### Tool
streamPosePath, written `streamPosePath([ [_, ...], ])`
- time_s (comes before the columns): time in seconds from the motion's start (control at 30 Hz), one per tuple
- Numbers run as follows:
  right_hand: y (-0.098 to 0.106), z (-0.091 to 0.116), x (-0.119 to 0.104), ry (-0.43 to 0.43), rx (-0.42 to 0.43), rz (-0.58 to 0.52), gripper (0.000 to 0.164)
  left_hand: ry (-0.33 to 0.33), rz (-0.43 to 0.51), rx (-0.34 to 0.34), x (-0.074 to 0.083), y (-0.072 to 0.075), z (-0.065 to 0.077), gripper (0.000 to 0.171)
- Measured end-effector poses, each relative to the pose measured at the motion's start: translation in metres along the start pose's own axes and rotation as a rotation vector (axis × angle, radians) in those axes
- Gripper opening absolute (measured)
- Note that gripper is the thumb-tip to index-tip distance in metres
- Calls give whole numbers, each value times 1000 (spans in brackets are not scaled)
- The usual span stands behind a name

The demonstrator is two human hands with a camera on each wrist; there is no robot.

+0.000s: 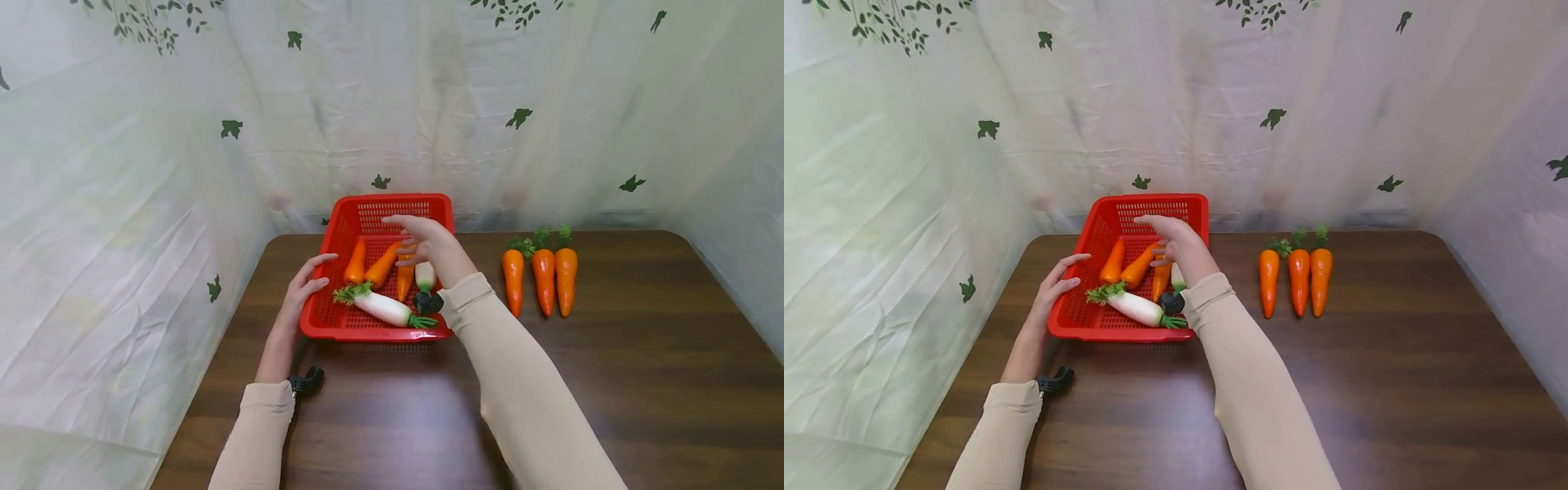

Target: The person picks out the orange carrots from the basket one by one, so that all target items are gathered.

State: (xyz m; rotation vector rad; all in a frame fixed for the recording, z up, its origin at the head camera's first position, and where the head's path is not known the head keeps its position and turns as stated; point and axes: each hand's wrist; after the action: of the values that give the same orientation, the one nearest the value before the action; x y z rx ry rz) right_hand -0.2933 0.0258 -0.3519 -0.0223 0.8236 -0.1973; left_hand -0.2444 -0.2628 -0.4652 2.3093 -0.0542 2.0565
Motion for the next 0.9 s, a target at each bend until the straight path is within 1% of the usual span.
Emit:
streamPosePath([
  [0.17,-7,-5,3,-38,1,20,90,0,2,10,0,-1,1,48],
  [0.3,-11,-10,10,-87,-2,-4,96,9,-3,14,1,-1,3,48],
  [0.47,-19,-9,13,-87,-2,-11,99,6,-7,13,1,-2,3,48],
  [0.77,-35,-11,17,-58,14,110,99,3,-6,20,0,0,3,46],
  [0.83,-38,-10,19,-49,21,146,96,1,0,20,1,1,3,46],
  [0.9,-41,-10,21,-45,32,188,90,-2,6,13,1,0,3,45],
])
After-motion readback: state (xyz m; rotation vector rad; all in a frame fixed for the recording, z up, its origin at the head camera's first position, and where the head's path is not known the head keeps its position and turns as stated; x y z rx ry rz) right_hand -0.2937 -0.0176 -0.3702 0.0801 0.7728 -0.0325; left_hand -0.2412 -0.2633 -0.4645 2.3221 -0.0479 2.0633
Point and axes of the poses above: each hand's wrist, its own z-axis away from the middle knuckle, its own y-axis out of the back of the hand, x = y × z, and after that the axes turned 15 degrees about x, right-handed
